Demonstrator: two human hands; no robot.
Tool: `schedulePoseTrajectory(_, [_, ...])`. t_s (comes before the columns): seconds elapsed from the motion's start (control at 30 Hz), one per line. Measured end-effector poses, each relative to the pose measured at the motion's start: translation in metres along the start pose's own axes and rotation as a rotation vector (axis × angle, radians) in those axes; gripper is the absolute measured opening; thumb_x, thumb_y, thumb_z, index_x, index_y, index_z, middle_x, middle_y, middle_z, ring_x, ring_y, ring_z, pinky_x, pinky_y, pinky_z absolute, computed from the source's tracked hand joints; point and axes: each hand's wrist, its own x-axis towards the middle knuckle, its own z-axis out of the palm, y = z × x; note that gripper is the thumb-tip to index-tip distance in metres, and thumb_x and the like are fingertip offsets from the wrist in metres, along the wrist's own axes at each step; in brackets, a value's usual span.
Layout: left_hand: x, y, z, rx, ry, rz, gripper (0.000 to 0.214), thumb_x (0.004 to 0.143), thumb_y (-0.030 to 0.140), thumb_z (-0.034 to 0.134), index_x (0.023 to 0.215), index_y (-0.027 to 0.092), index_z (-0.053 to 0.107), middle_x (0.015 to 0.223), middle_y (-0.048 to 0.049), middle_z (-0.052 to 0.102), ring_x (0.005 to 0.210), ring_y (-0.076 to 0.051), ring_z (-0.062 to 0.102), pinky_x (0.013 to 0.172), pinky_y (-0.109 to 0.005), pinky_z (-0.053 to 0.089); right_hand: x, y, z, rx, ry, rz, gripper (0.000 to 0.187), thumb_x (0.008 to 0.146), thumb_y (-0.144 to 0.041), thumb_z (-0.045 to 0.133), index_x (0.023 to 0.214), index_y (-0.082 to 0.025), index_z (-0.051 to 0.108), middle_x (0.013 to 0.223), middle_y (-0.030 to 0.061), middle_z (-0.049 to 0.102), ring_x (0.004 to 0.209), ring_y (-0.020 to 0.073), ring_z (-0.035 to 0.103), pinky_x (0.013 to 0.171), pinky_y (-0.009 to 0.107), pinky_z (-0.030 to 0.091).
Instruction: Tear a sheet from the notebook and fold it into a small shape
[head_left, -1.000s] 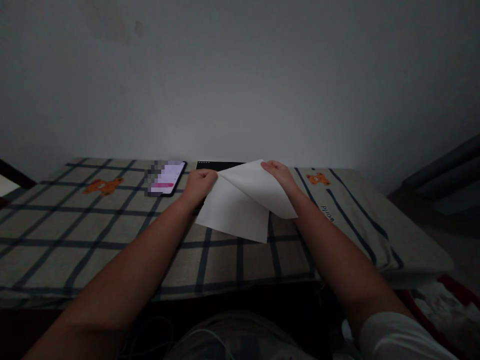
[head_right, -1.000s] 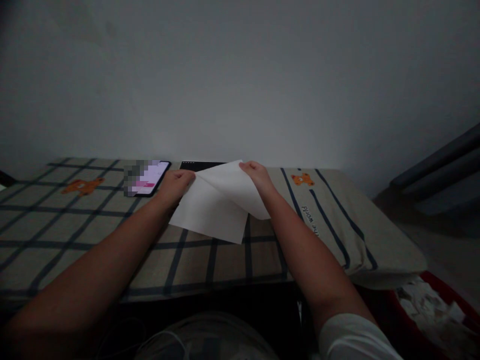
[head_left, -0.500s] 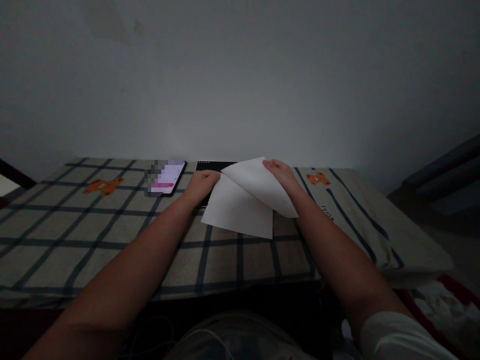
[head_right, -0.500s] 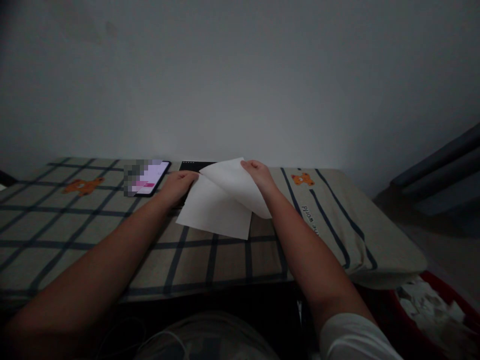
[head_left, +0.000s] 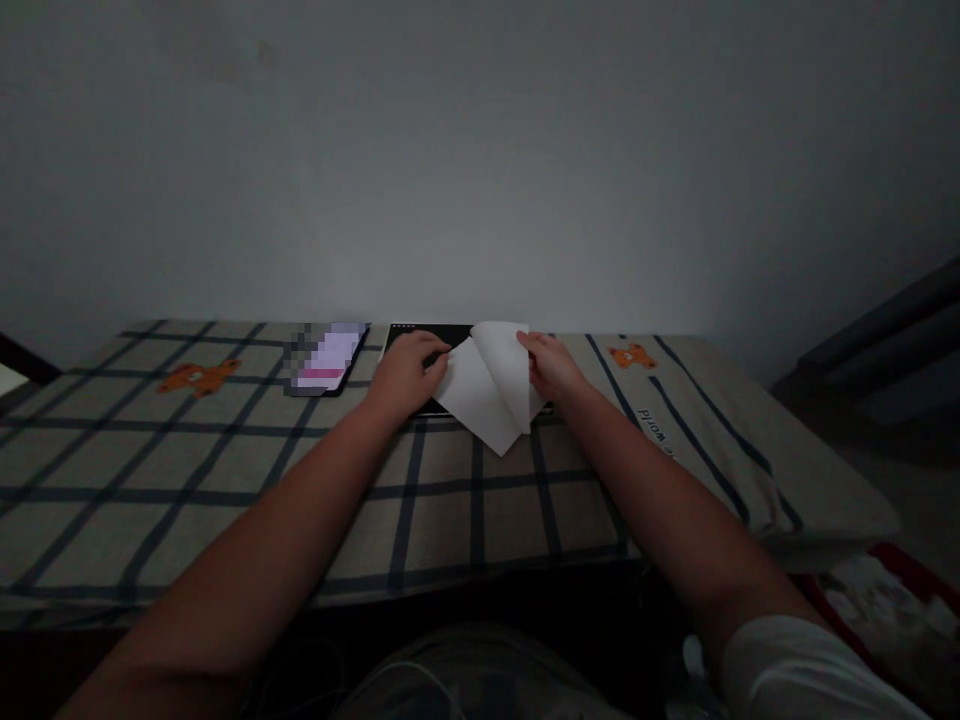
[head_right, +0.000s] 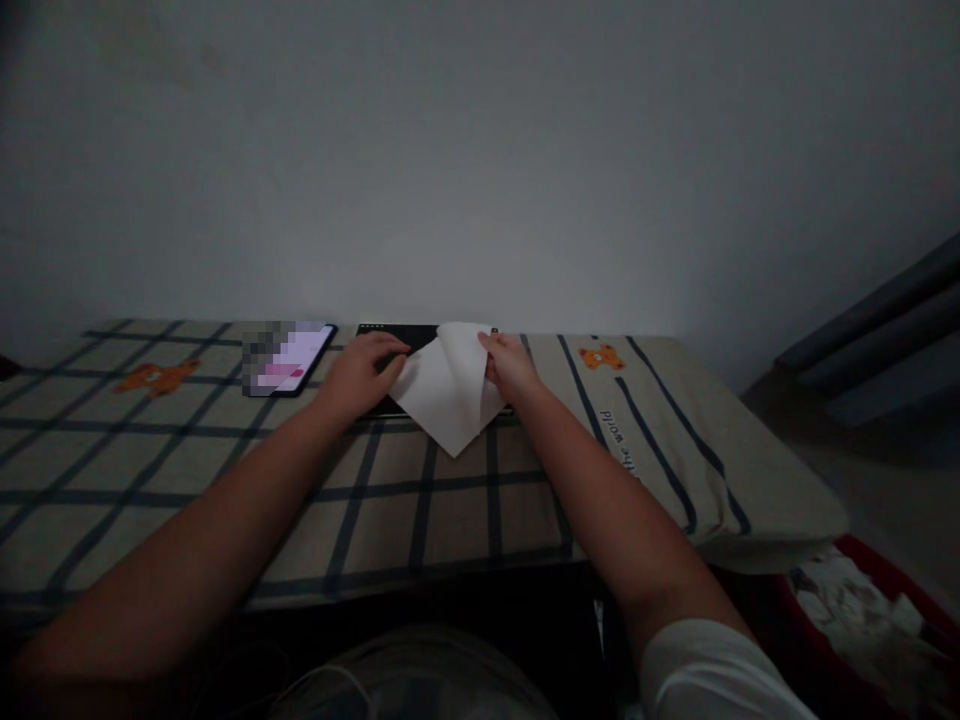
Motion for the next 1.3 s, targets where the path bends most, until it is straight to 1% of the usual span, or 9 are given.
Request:
schedulePoseTrajectory(0.2, [-0.013,0.015,0.03,0.134,-0.276,0.047,0.055,0.099,0.04,0.034,0.14,0.006,0.048,0.149,-0.0202,0.045,0.137,-0.027,0.044,0.112,-0.04,0.036,0.002,0.005,0.003,0.258,-0.17,0.084,0.004,0.085,-0.018,0.059,0.087,-0.021,0.058,0.084,0.0019,0.069,0.074,0.0128,0.065,0.075,0.027,0.055])
schedulePoseTrajectory(0.33, [-0.013,0.009,0.028,0.193,-0.361,0.042,0.052,0.1,0.047,0.031,0.133,0.016,0.057,0.146,-0.016,0.05,0.138,-0.029,0.043,0.113,-0.046,0.032,0.003,-0.002,-0.002,0.277,-0.202,0.049,0.006,0.085,-0.018,0.059,0.091,-0.02,0.061,0.089,0.0049,0.072,0.081,0.0152,0.067,0.078,0.029,0.056])
schedulePoseTrajectory(0.43, [-0.009,0.006,0.014,0.168,-0.35,-0.083,0.053,0.098,0.054,0.032,0.118,0.02,0.067,0.134,-0.0133,0.061,0.125,-0.03,0.055,0.105,-0.042,0.039,0.005,-0.006,-0.006,0.211,-0.156,-0.026,0.008,0.083,-0.021,0.06,0.09,-0.02,0.063,0.091,0.0061,0.072,0.087,0.017,0.068,0.08,0.03,0.057])
schedulePoseTrajectory(0.57, [-0.004,0.003,-0.003,0.27,-0.357,-0.188,0.055,0.093,0.057,0.037,0.099,0.016,0.072,0.11,-0.0172,0.07,0.103,-0.034,0.065,0.087,-0.042,0.048,0.008,-0.004,-0.01,0.104,-0.131,0.017,0.009,0.085,-0.025,0.058,0.088,-0.019,0.064,0.088,0.0072,0.073,0.085,0.0169,0.069,0.077,0.028,0.056])
schedulePoseTrajectory(0.7, [-0.004,-0.004,-0.006,0.348,-0.338,-0.144,0.056,0.094,0.054,0.039,0.125,0.013,0.063,0.135,-0.0201,0.058,0.125,-0.035,0.053,0.101,-0.046,0.042,0.01,-0.001,-0.011,0.125,-0.129,0.042,0.007,0.085,-0.023,0.058,0.085,-0.019,0.064,0.081,0.0064,0.072,0.079,0.0174,0.069,0.073,0.029,0.056])
schedulePoseTrajectory(0.8, [-0.006,-0.01,-0.002,0.379,-0.403,-0.265,0.073,0.093,0.063,0.033,0.148,0.016,0.04,0.158,-0.0199,0.03,0.145,-0.04,0.026,0.111,-0.061,0.027,0.012,0.001,-0.011,0.182,-0.111,0.041,0.006,0.085,-0.02,0.058,0.084,-0.018,0.064,0.078,0.0044,0.071,0.072,0.015,0.067,0.069,0.026,0.055])
schedulePoseTrajectory(0.9, [-0.007,-0.011,0.003,0.388,-0.469,-0.375,0.079,0.092,0.069,0.024,0.154,0.02,0.03,0.163,-0.0167,0.016,0.148,-0.043,0.013,0.109,-0.072,0.021,0.015,0.003,-0.013,0.195,-0.079,0.053,0.004,0.086,-0.019,0.06,0.083,-0.018,0.063,0.074,0.0024,0.069,0.064,0.0122,0.063,0.063,0.024,0.052])
schedulePoseTrajectory(1.1, [-0.009,-0.003,0.01,0.431,-0.465,-0.373,0.079,0.092,0.07,0.02,0.154,0.022,0.028,0.163,-0.0156,0.016,0.149,-0.042,0.012,0.109,-0.072,0.023,0.013,0.004,-0.012,0.19,-0.009,0.075,0.011,0.088,-0.017,0.057,0.077,-0.018,0.058,0.065,-0.0011,0.062,0.054,0.0085,0.054,0.053,0.019,0.044])
schedulePoseTrajectory(1.3, [-0.009,-0.002,0.014,0.472,-0.442,-0.316,0.077,0.093,0.068,0.02,0.152,0.021,0.032,0.162,-0.0168,0.02,0.148,-0.04,0.017,0.108,-0.069,0.028,0.011,0.003,-0.011,0.157,0.005,0.07,0.01,0.088,-0.019,0.058,0.079,-0.019,0.055,0.068,-0.001,0.061,0.057,0.0088,0.054,0.055,0.02,0.045])
